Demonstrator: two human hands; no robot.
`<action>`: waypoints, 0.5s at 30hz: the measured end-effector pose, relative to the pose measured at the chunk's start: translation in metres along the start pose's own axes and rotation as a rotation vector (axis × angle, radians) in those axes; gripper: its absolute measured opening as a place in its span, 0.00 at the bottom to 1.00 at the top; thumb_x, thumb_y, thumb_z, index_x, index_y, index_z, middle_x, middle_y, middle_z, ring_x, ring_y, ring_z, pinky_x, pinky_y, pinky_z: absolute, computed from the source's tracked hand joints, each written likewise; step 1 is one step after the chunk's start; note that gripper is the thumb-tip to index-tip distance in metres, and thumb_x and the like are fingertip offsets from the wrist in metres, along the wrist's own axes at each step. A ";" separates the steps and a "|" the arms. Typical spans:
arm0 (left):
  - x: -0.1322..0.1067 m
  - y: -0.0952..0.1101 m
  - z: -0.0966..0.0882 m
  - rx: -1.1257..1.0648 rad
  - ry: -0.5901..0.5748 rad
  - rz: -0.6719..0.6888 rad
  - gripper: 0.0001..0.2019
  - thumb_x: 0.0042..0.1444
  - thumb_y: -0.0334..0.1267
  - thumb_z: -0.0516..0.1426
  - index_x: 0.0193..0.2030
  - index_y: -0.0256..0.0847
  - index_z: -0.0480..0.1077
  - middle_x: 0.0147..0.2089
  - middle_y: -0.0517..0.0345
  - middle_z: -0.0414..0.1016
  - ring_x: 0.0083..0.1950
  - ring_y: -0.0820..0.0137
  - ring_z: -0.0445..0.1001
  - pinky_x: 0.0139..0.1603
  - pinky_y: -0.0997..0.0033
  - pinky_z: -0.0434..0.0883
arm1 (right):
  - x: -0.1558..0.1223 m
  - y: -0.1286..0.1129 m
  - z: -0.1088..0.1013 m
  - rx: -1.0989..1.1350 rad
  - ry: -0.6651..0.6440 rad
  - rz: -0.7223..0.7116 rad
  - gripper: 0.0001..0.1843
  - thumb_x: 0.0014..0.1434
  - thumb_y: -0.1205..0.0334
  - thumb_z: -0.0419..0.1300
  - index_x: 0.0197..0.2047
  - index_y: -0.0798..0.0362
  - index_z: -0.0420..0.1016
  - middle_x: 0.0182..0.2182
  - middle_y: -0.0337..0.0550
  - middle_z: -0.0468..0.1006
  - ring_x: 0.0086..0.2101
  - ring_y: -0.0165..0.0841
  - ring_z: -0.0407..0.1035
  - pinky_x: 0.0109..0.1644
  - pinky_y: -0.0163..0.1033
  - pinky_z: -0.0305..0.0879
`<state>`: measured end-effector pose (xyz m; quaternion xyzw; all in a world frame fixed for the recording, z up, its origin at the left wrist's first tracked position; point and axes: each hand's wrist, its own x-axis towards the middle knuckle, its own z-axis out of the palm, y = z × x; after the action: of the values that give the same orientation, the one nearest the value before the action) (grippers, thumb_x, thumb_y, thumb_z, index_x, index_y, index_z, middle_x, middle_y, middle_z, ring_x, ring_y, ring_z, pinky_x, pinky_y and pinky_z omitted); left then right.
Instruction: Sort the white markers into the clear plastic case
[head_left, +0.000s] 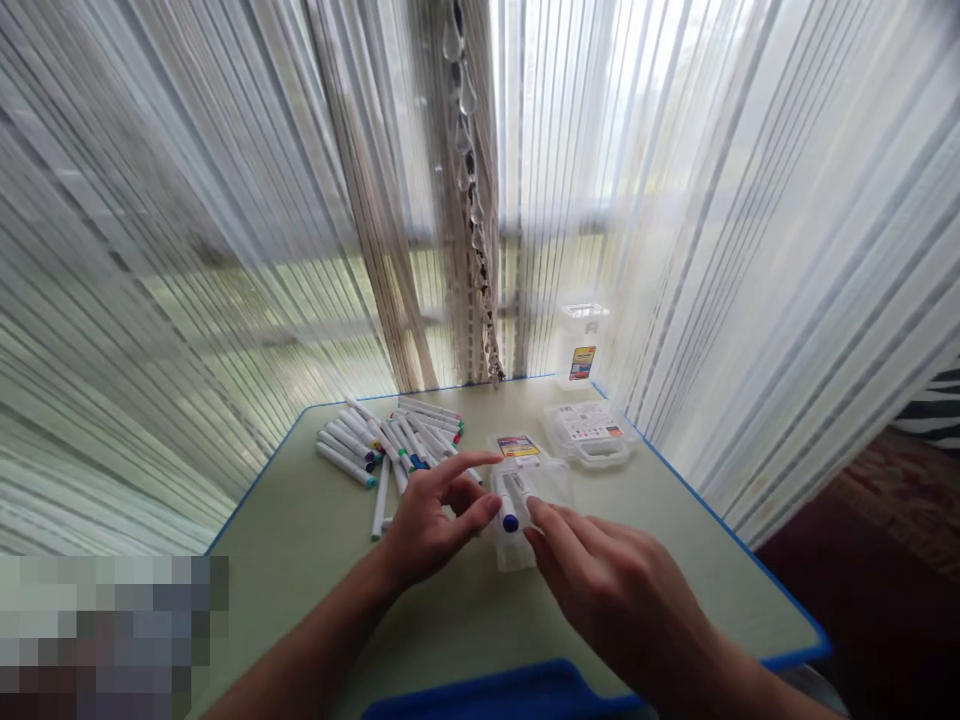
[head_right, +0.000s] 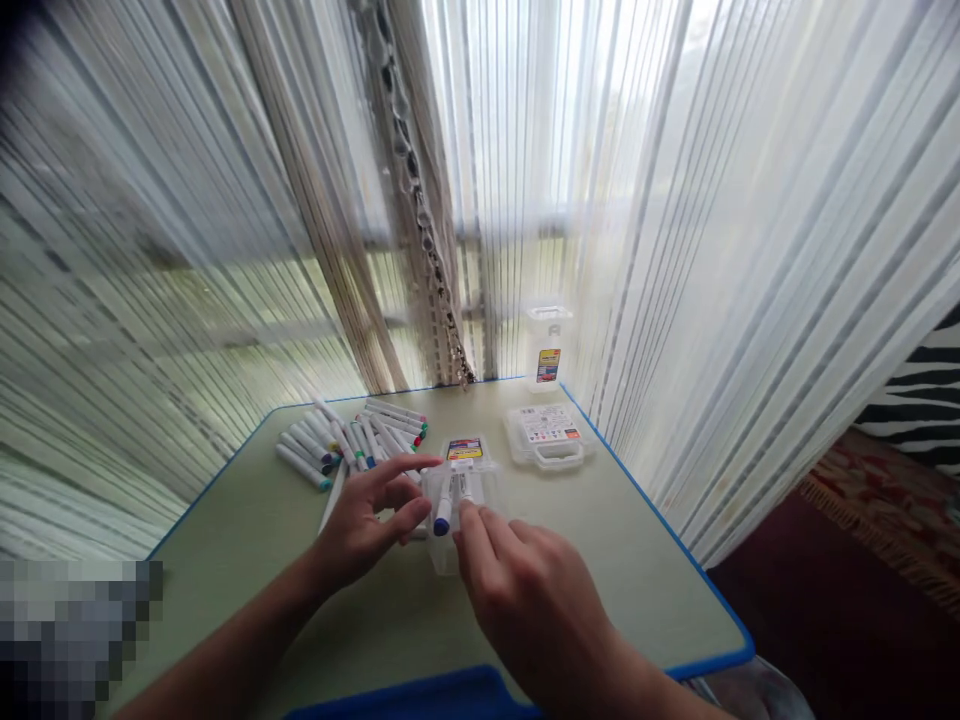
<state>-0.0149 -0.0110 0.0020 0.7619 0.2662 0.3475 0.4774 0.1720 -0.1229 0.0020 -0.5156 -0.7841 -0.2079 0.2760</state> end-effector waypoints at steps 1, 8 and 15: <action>0.000 0.000 0.000 0.001 -0.003 0.001 0.22 0.60 0.44 0.61 0.58 0.35 0.72 0.28 0.59 0.74 0.25 0.75 0.68 0.27 0.76 0.67 | 0.000 0.000 0.000 0.010 0.010 0.009 0.12 0.69 0.71 0.54 0.49 0.62 0.77 0.35 0.52 0.84 0.27 0.35 0.77 0.31 0.37 0.70; 0.000 -0.004 -0.001 0.006 -0.017 0.037 0.22 0.61 0.44 0.61 0.58 0.34 0.72 0.27 0.60 0.74 0.25 0.75 0.66 0.28 0.75 0.67 | 0.008 -0.002 0.002 0.078 0.041 0.090 0.15 0.72 0.65 0.51 0.42 0.58 0.79 0.31 0.49 0.84 0.26 0.36 0.79 0.29 0.36 0.67; 0.000 -0.005 -0.002 -0.001 -0.016 0.025 0.23 0.61 0.45 0.61 0.59 0.34 0.71 0.27 0.60 0.74 0.25 0.75 0.67 0.27 0.76 0.67 | 0.005 -0.004 -0.003 0.107 -0.071 0.204 0.11 0.66 0.64 0.55 0.45 0.54 0.79 0.38 0.49 0.86 0.28 0.39 0.80 0.29 0.38 0.70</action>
<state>-0.0164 -0.0081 -0.0016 0.7675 0.2527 0.3475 0.4756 0.1671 -0.1225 0.0075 -0.5844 -0.7467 -0.1181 0.2951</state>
